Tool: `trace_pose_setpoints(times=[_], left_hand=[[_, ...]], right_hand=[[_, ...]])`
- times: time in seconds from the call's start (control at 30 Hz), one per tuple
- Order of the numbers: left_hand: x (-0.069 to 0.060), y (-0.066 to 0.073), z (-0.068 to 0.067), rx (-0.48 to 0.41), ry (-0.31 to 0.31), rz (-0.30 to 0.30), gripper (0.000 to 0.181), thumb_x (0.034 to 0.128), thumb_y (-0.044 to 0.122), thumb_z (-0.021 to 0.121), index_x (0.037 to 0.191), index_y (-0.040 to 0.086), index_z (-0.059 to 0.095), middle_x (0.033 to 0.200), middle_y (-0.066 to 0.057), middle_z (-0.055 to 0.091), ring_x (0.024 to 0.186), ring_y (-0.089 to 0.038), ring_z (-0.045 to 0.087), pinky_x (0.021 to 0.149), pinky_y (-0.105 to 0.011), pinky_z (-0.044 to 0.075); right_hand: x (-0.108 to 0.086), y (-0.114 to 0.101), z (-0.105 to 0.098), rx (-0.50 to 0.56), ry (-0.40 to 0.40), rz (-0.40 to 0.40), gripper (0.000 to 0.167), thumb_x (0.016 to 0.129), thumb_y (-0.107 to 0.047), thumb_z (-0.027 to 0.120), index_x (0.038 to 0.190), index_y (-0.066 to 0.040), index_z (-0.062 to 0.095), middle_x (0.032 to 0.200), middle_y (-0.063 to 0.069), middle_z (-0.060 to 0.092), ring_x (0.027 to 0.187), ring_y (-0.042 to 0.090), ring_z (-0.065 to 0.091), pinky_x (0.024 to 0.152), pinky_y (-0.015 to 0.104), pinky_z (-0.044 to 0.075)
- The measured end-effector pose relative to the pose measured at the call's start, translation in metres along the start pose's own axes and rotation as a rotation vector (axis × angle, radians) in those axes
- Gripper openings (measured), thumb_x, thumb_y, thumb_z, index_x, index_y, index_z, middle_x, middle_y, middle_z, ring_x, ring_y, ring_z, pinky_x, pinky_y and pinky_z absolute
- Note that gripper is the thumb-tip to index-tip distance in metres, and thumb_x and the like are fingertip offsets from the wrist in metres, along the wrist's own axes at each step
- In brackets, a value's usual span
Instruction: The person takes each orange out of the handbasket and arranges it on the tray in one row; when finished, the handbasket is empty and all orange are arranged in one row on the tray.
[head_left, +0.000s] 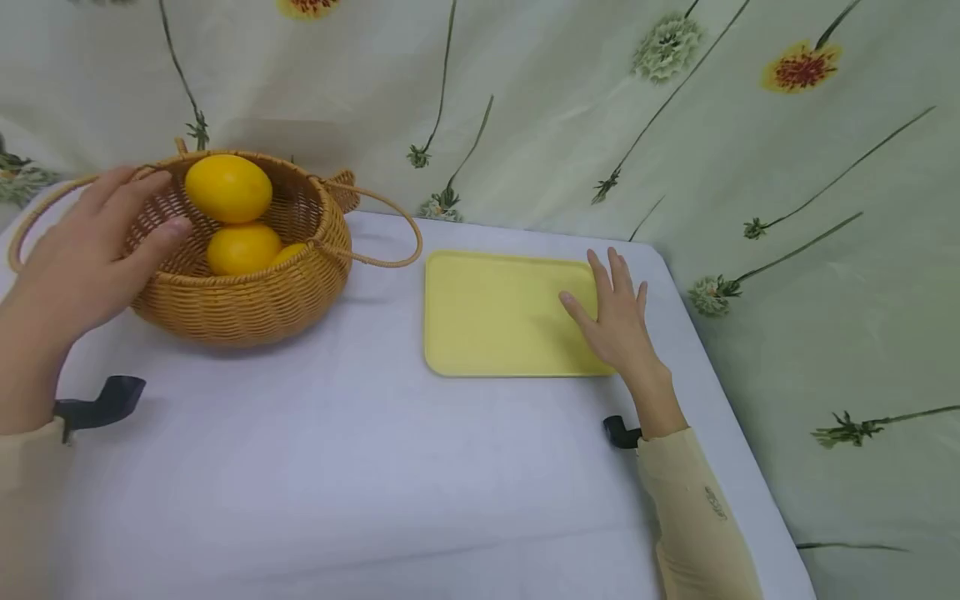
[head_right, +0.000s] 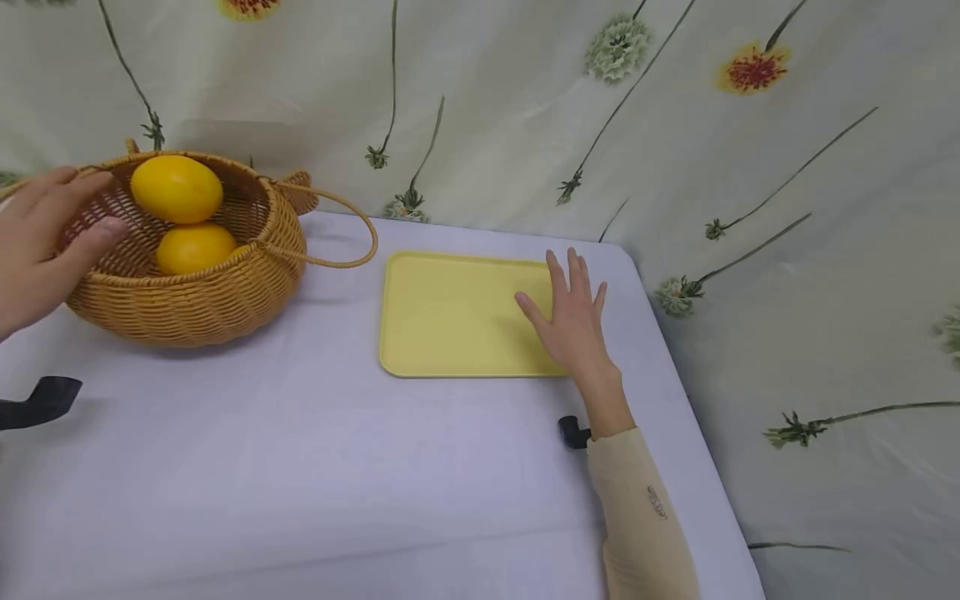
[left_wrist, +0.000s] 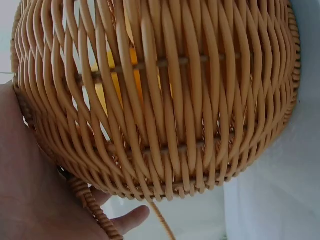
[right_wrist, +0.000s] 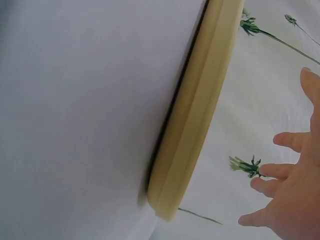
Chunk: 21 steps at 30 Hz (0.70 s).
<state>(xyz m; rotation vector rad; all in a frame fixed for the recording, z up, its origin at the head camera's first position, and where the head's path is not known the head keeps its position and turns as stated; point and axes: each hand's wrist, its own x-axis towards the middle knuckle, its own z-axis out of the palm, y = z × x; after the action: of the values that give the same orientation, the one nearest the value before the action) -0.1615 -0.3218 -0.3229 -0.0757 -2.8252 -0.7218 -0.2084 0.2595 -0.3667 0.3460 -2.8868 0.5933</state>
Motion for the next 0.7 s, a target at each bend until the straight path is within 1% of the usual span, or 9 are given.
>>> trace_pose_setpoints(times=[0.13, 0.37, 0.5, 0.6, 0.7], left_hand=[[0.001, -0.002, -0.001, -0.032, 0.006, 0.003, 0.073, 0.1126, 0.047, 0.038, 0.169, 0.006, 0.014, 0.176, -0.024, 0.008, 0.160, -0.051, 0.010, 0.126, -0.071, 0.007], [-0.003, -0.006, -0.003, -0.023, -0.007, -0.025, 0.074, 0.1126, 0.047, 0.037, 0.168, 0.003, 0.014, 0.174, -0.027, 0.009, 0.160, -0.051, 0.009, 0.126, -0.071, 0.006], [-0.002, -0.007, -0.004, -0.020, -0.026, -0.030, 0.075, 0.1120, 0.049, 0.036, 0.168, 0.002, 0.016, 0.174, -0.028, 0.010, 0.160, -0.051, 0.009, 0.127, -0.070, 0.005], [0.000, -0.006, -0.006, -0.022, -0.038, -0.029, 0.076, 0.1118, 0.050, 0.036, 0.168, 0.002, 0.016, 0.174, -0.028, 0.010, 0.160, -0.051, 0.009, 0.128, -0.069, 0.005], [0.001, -0.004, -0.007, -0.021, -0.041, -0.035, 0.076, 0.1119, 0.051, 0.034, 0.168, 0.003, 0.015, 0.174, -0.027, 0.009, 0.160, -0.051, 0.008, 0.128, -0.068, 0.004]], right_hand=[[-0.001, -0.001, -0.002, -0.002, 0.017, -0.001, 0.083, 0.105, -0.058, 0.050, 0.170, -0.015, 0.019, 0.177, 0.020, 0.007, 0.165, 0.040, 0.003, 0.123, 0.077, -0.003], [0.000, -0.009, 0.005, 0.004, -0.008, -0.027, 0.083, 0.105, -0.057, 0.052, 0.170, -0.017, 0.020, 0.177, 0.018, 0.008, 0.165, 0.039, 0.003, 0.124, 0.076, -0.002], [0.002, -0.016, 0.008, 0.008, -0.020, -0.046, 0.083, 0.105, -0.056, 0.054, 0.170, -0.016, 0.020, 0.177, 0.017, 0.008, 0.165, 0.040, 0.003, 0.124, 0.075, -0.003], [0.007, -0.024, 0.009, 0.014, -0.022, -0.068, 0.083, 0.105, -0.058, 0.052, 0.170, -0.017, 0.020, 0.178, 0.016, 0.007, 0.165, 0.038, 0.003, 0.124, 0.075, -0.002], [0.016, -0.040, 0.008, 0.026, -0.020, -0.104, 0.083, 0.105, -0.059, 0.051, 0.170, -0.018, 0.020, 0.178, 0.015, 0.007, 0.165, 0.037, 0.003, 0.124, 0.076, -0.001]])
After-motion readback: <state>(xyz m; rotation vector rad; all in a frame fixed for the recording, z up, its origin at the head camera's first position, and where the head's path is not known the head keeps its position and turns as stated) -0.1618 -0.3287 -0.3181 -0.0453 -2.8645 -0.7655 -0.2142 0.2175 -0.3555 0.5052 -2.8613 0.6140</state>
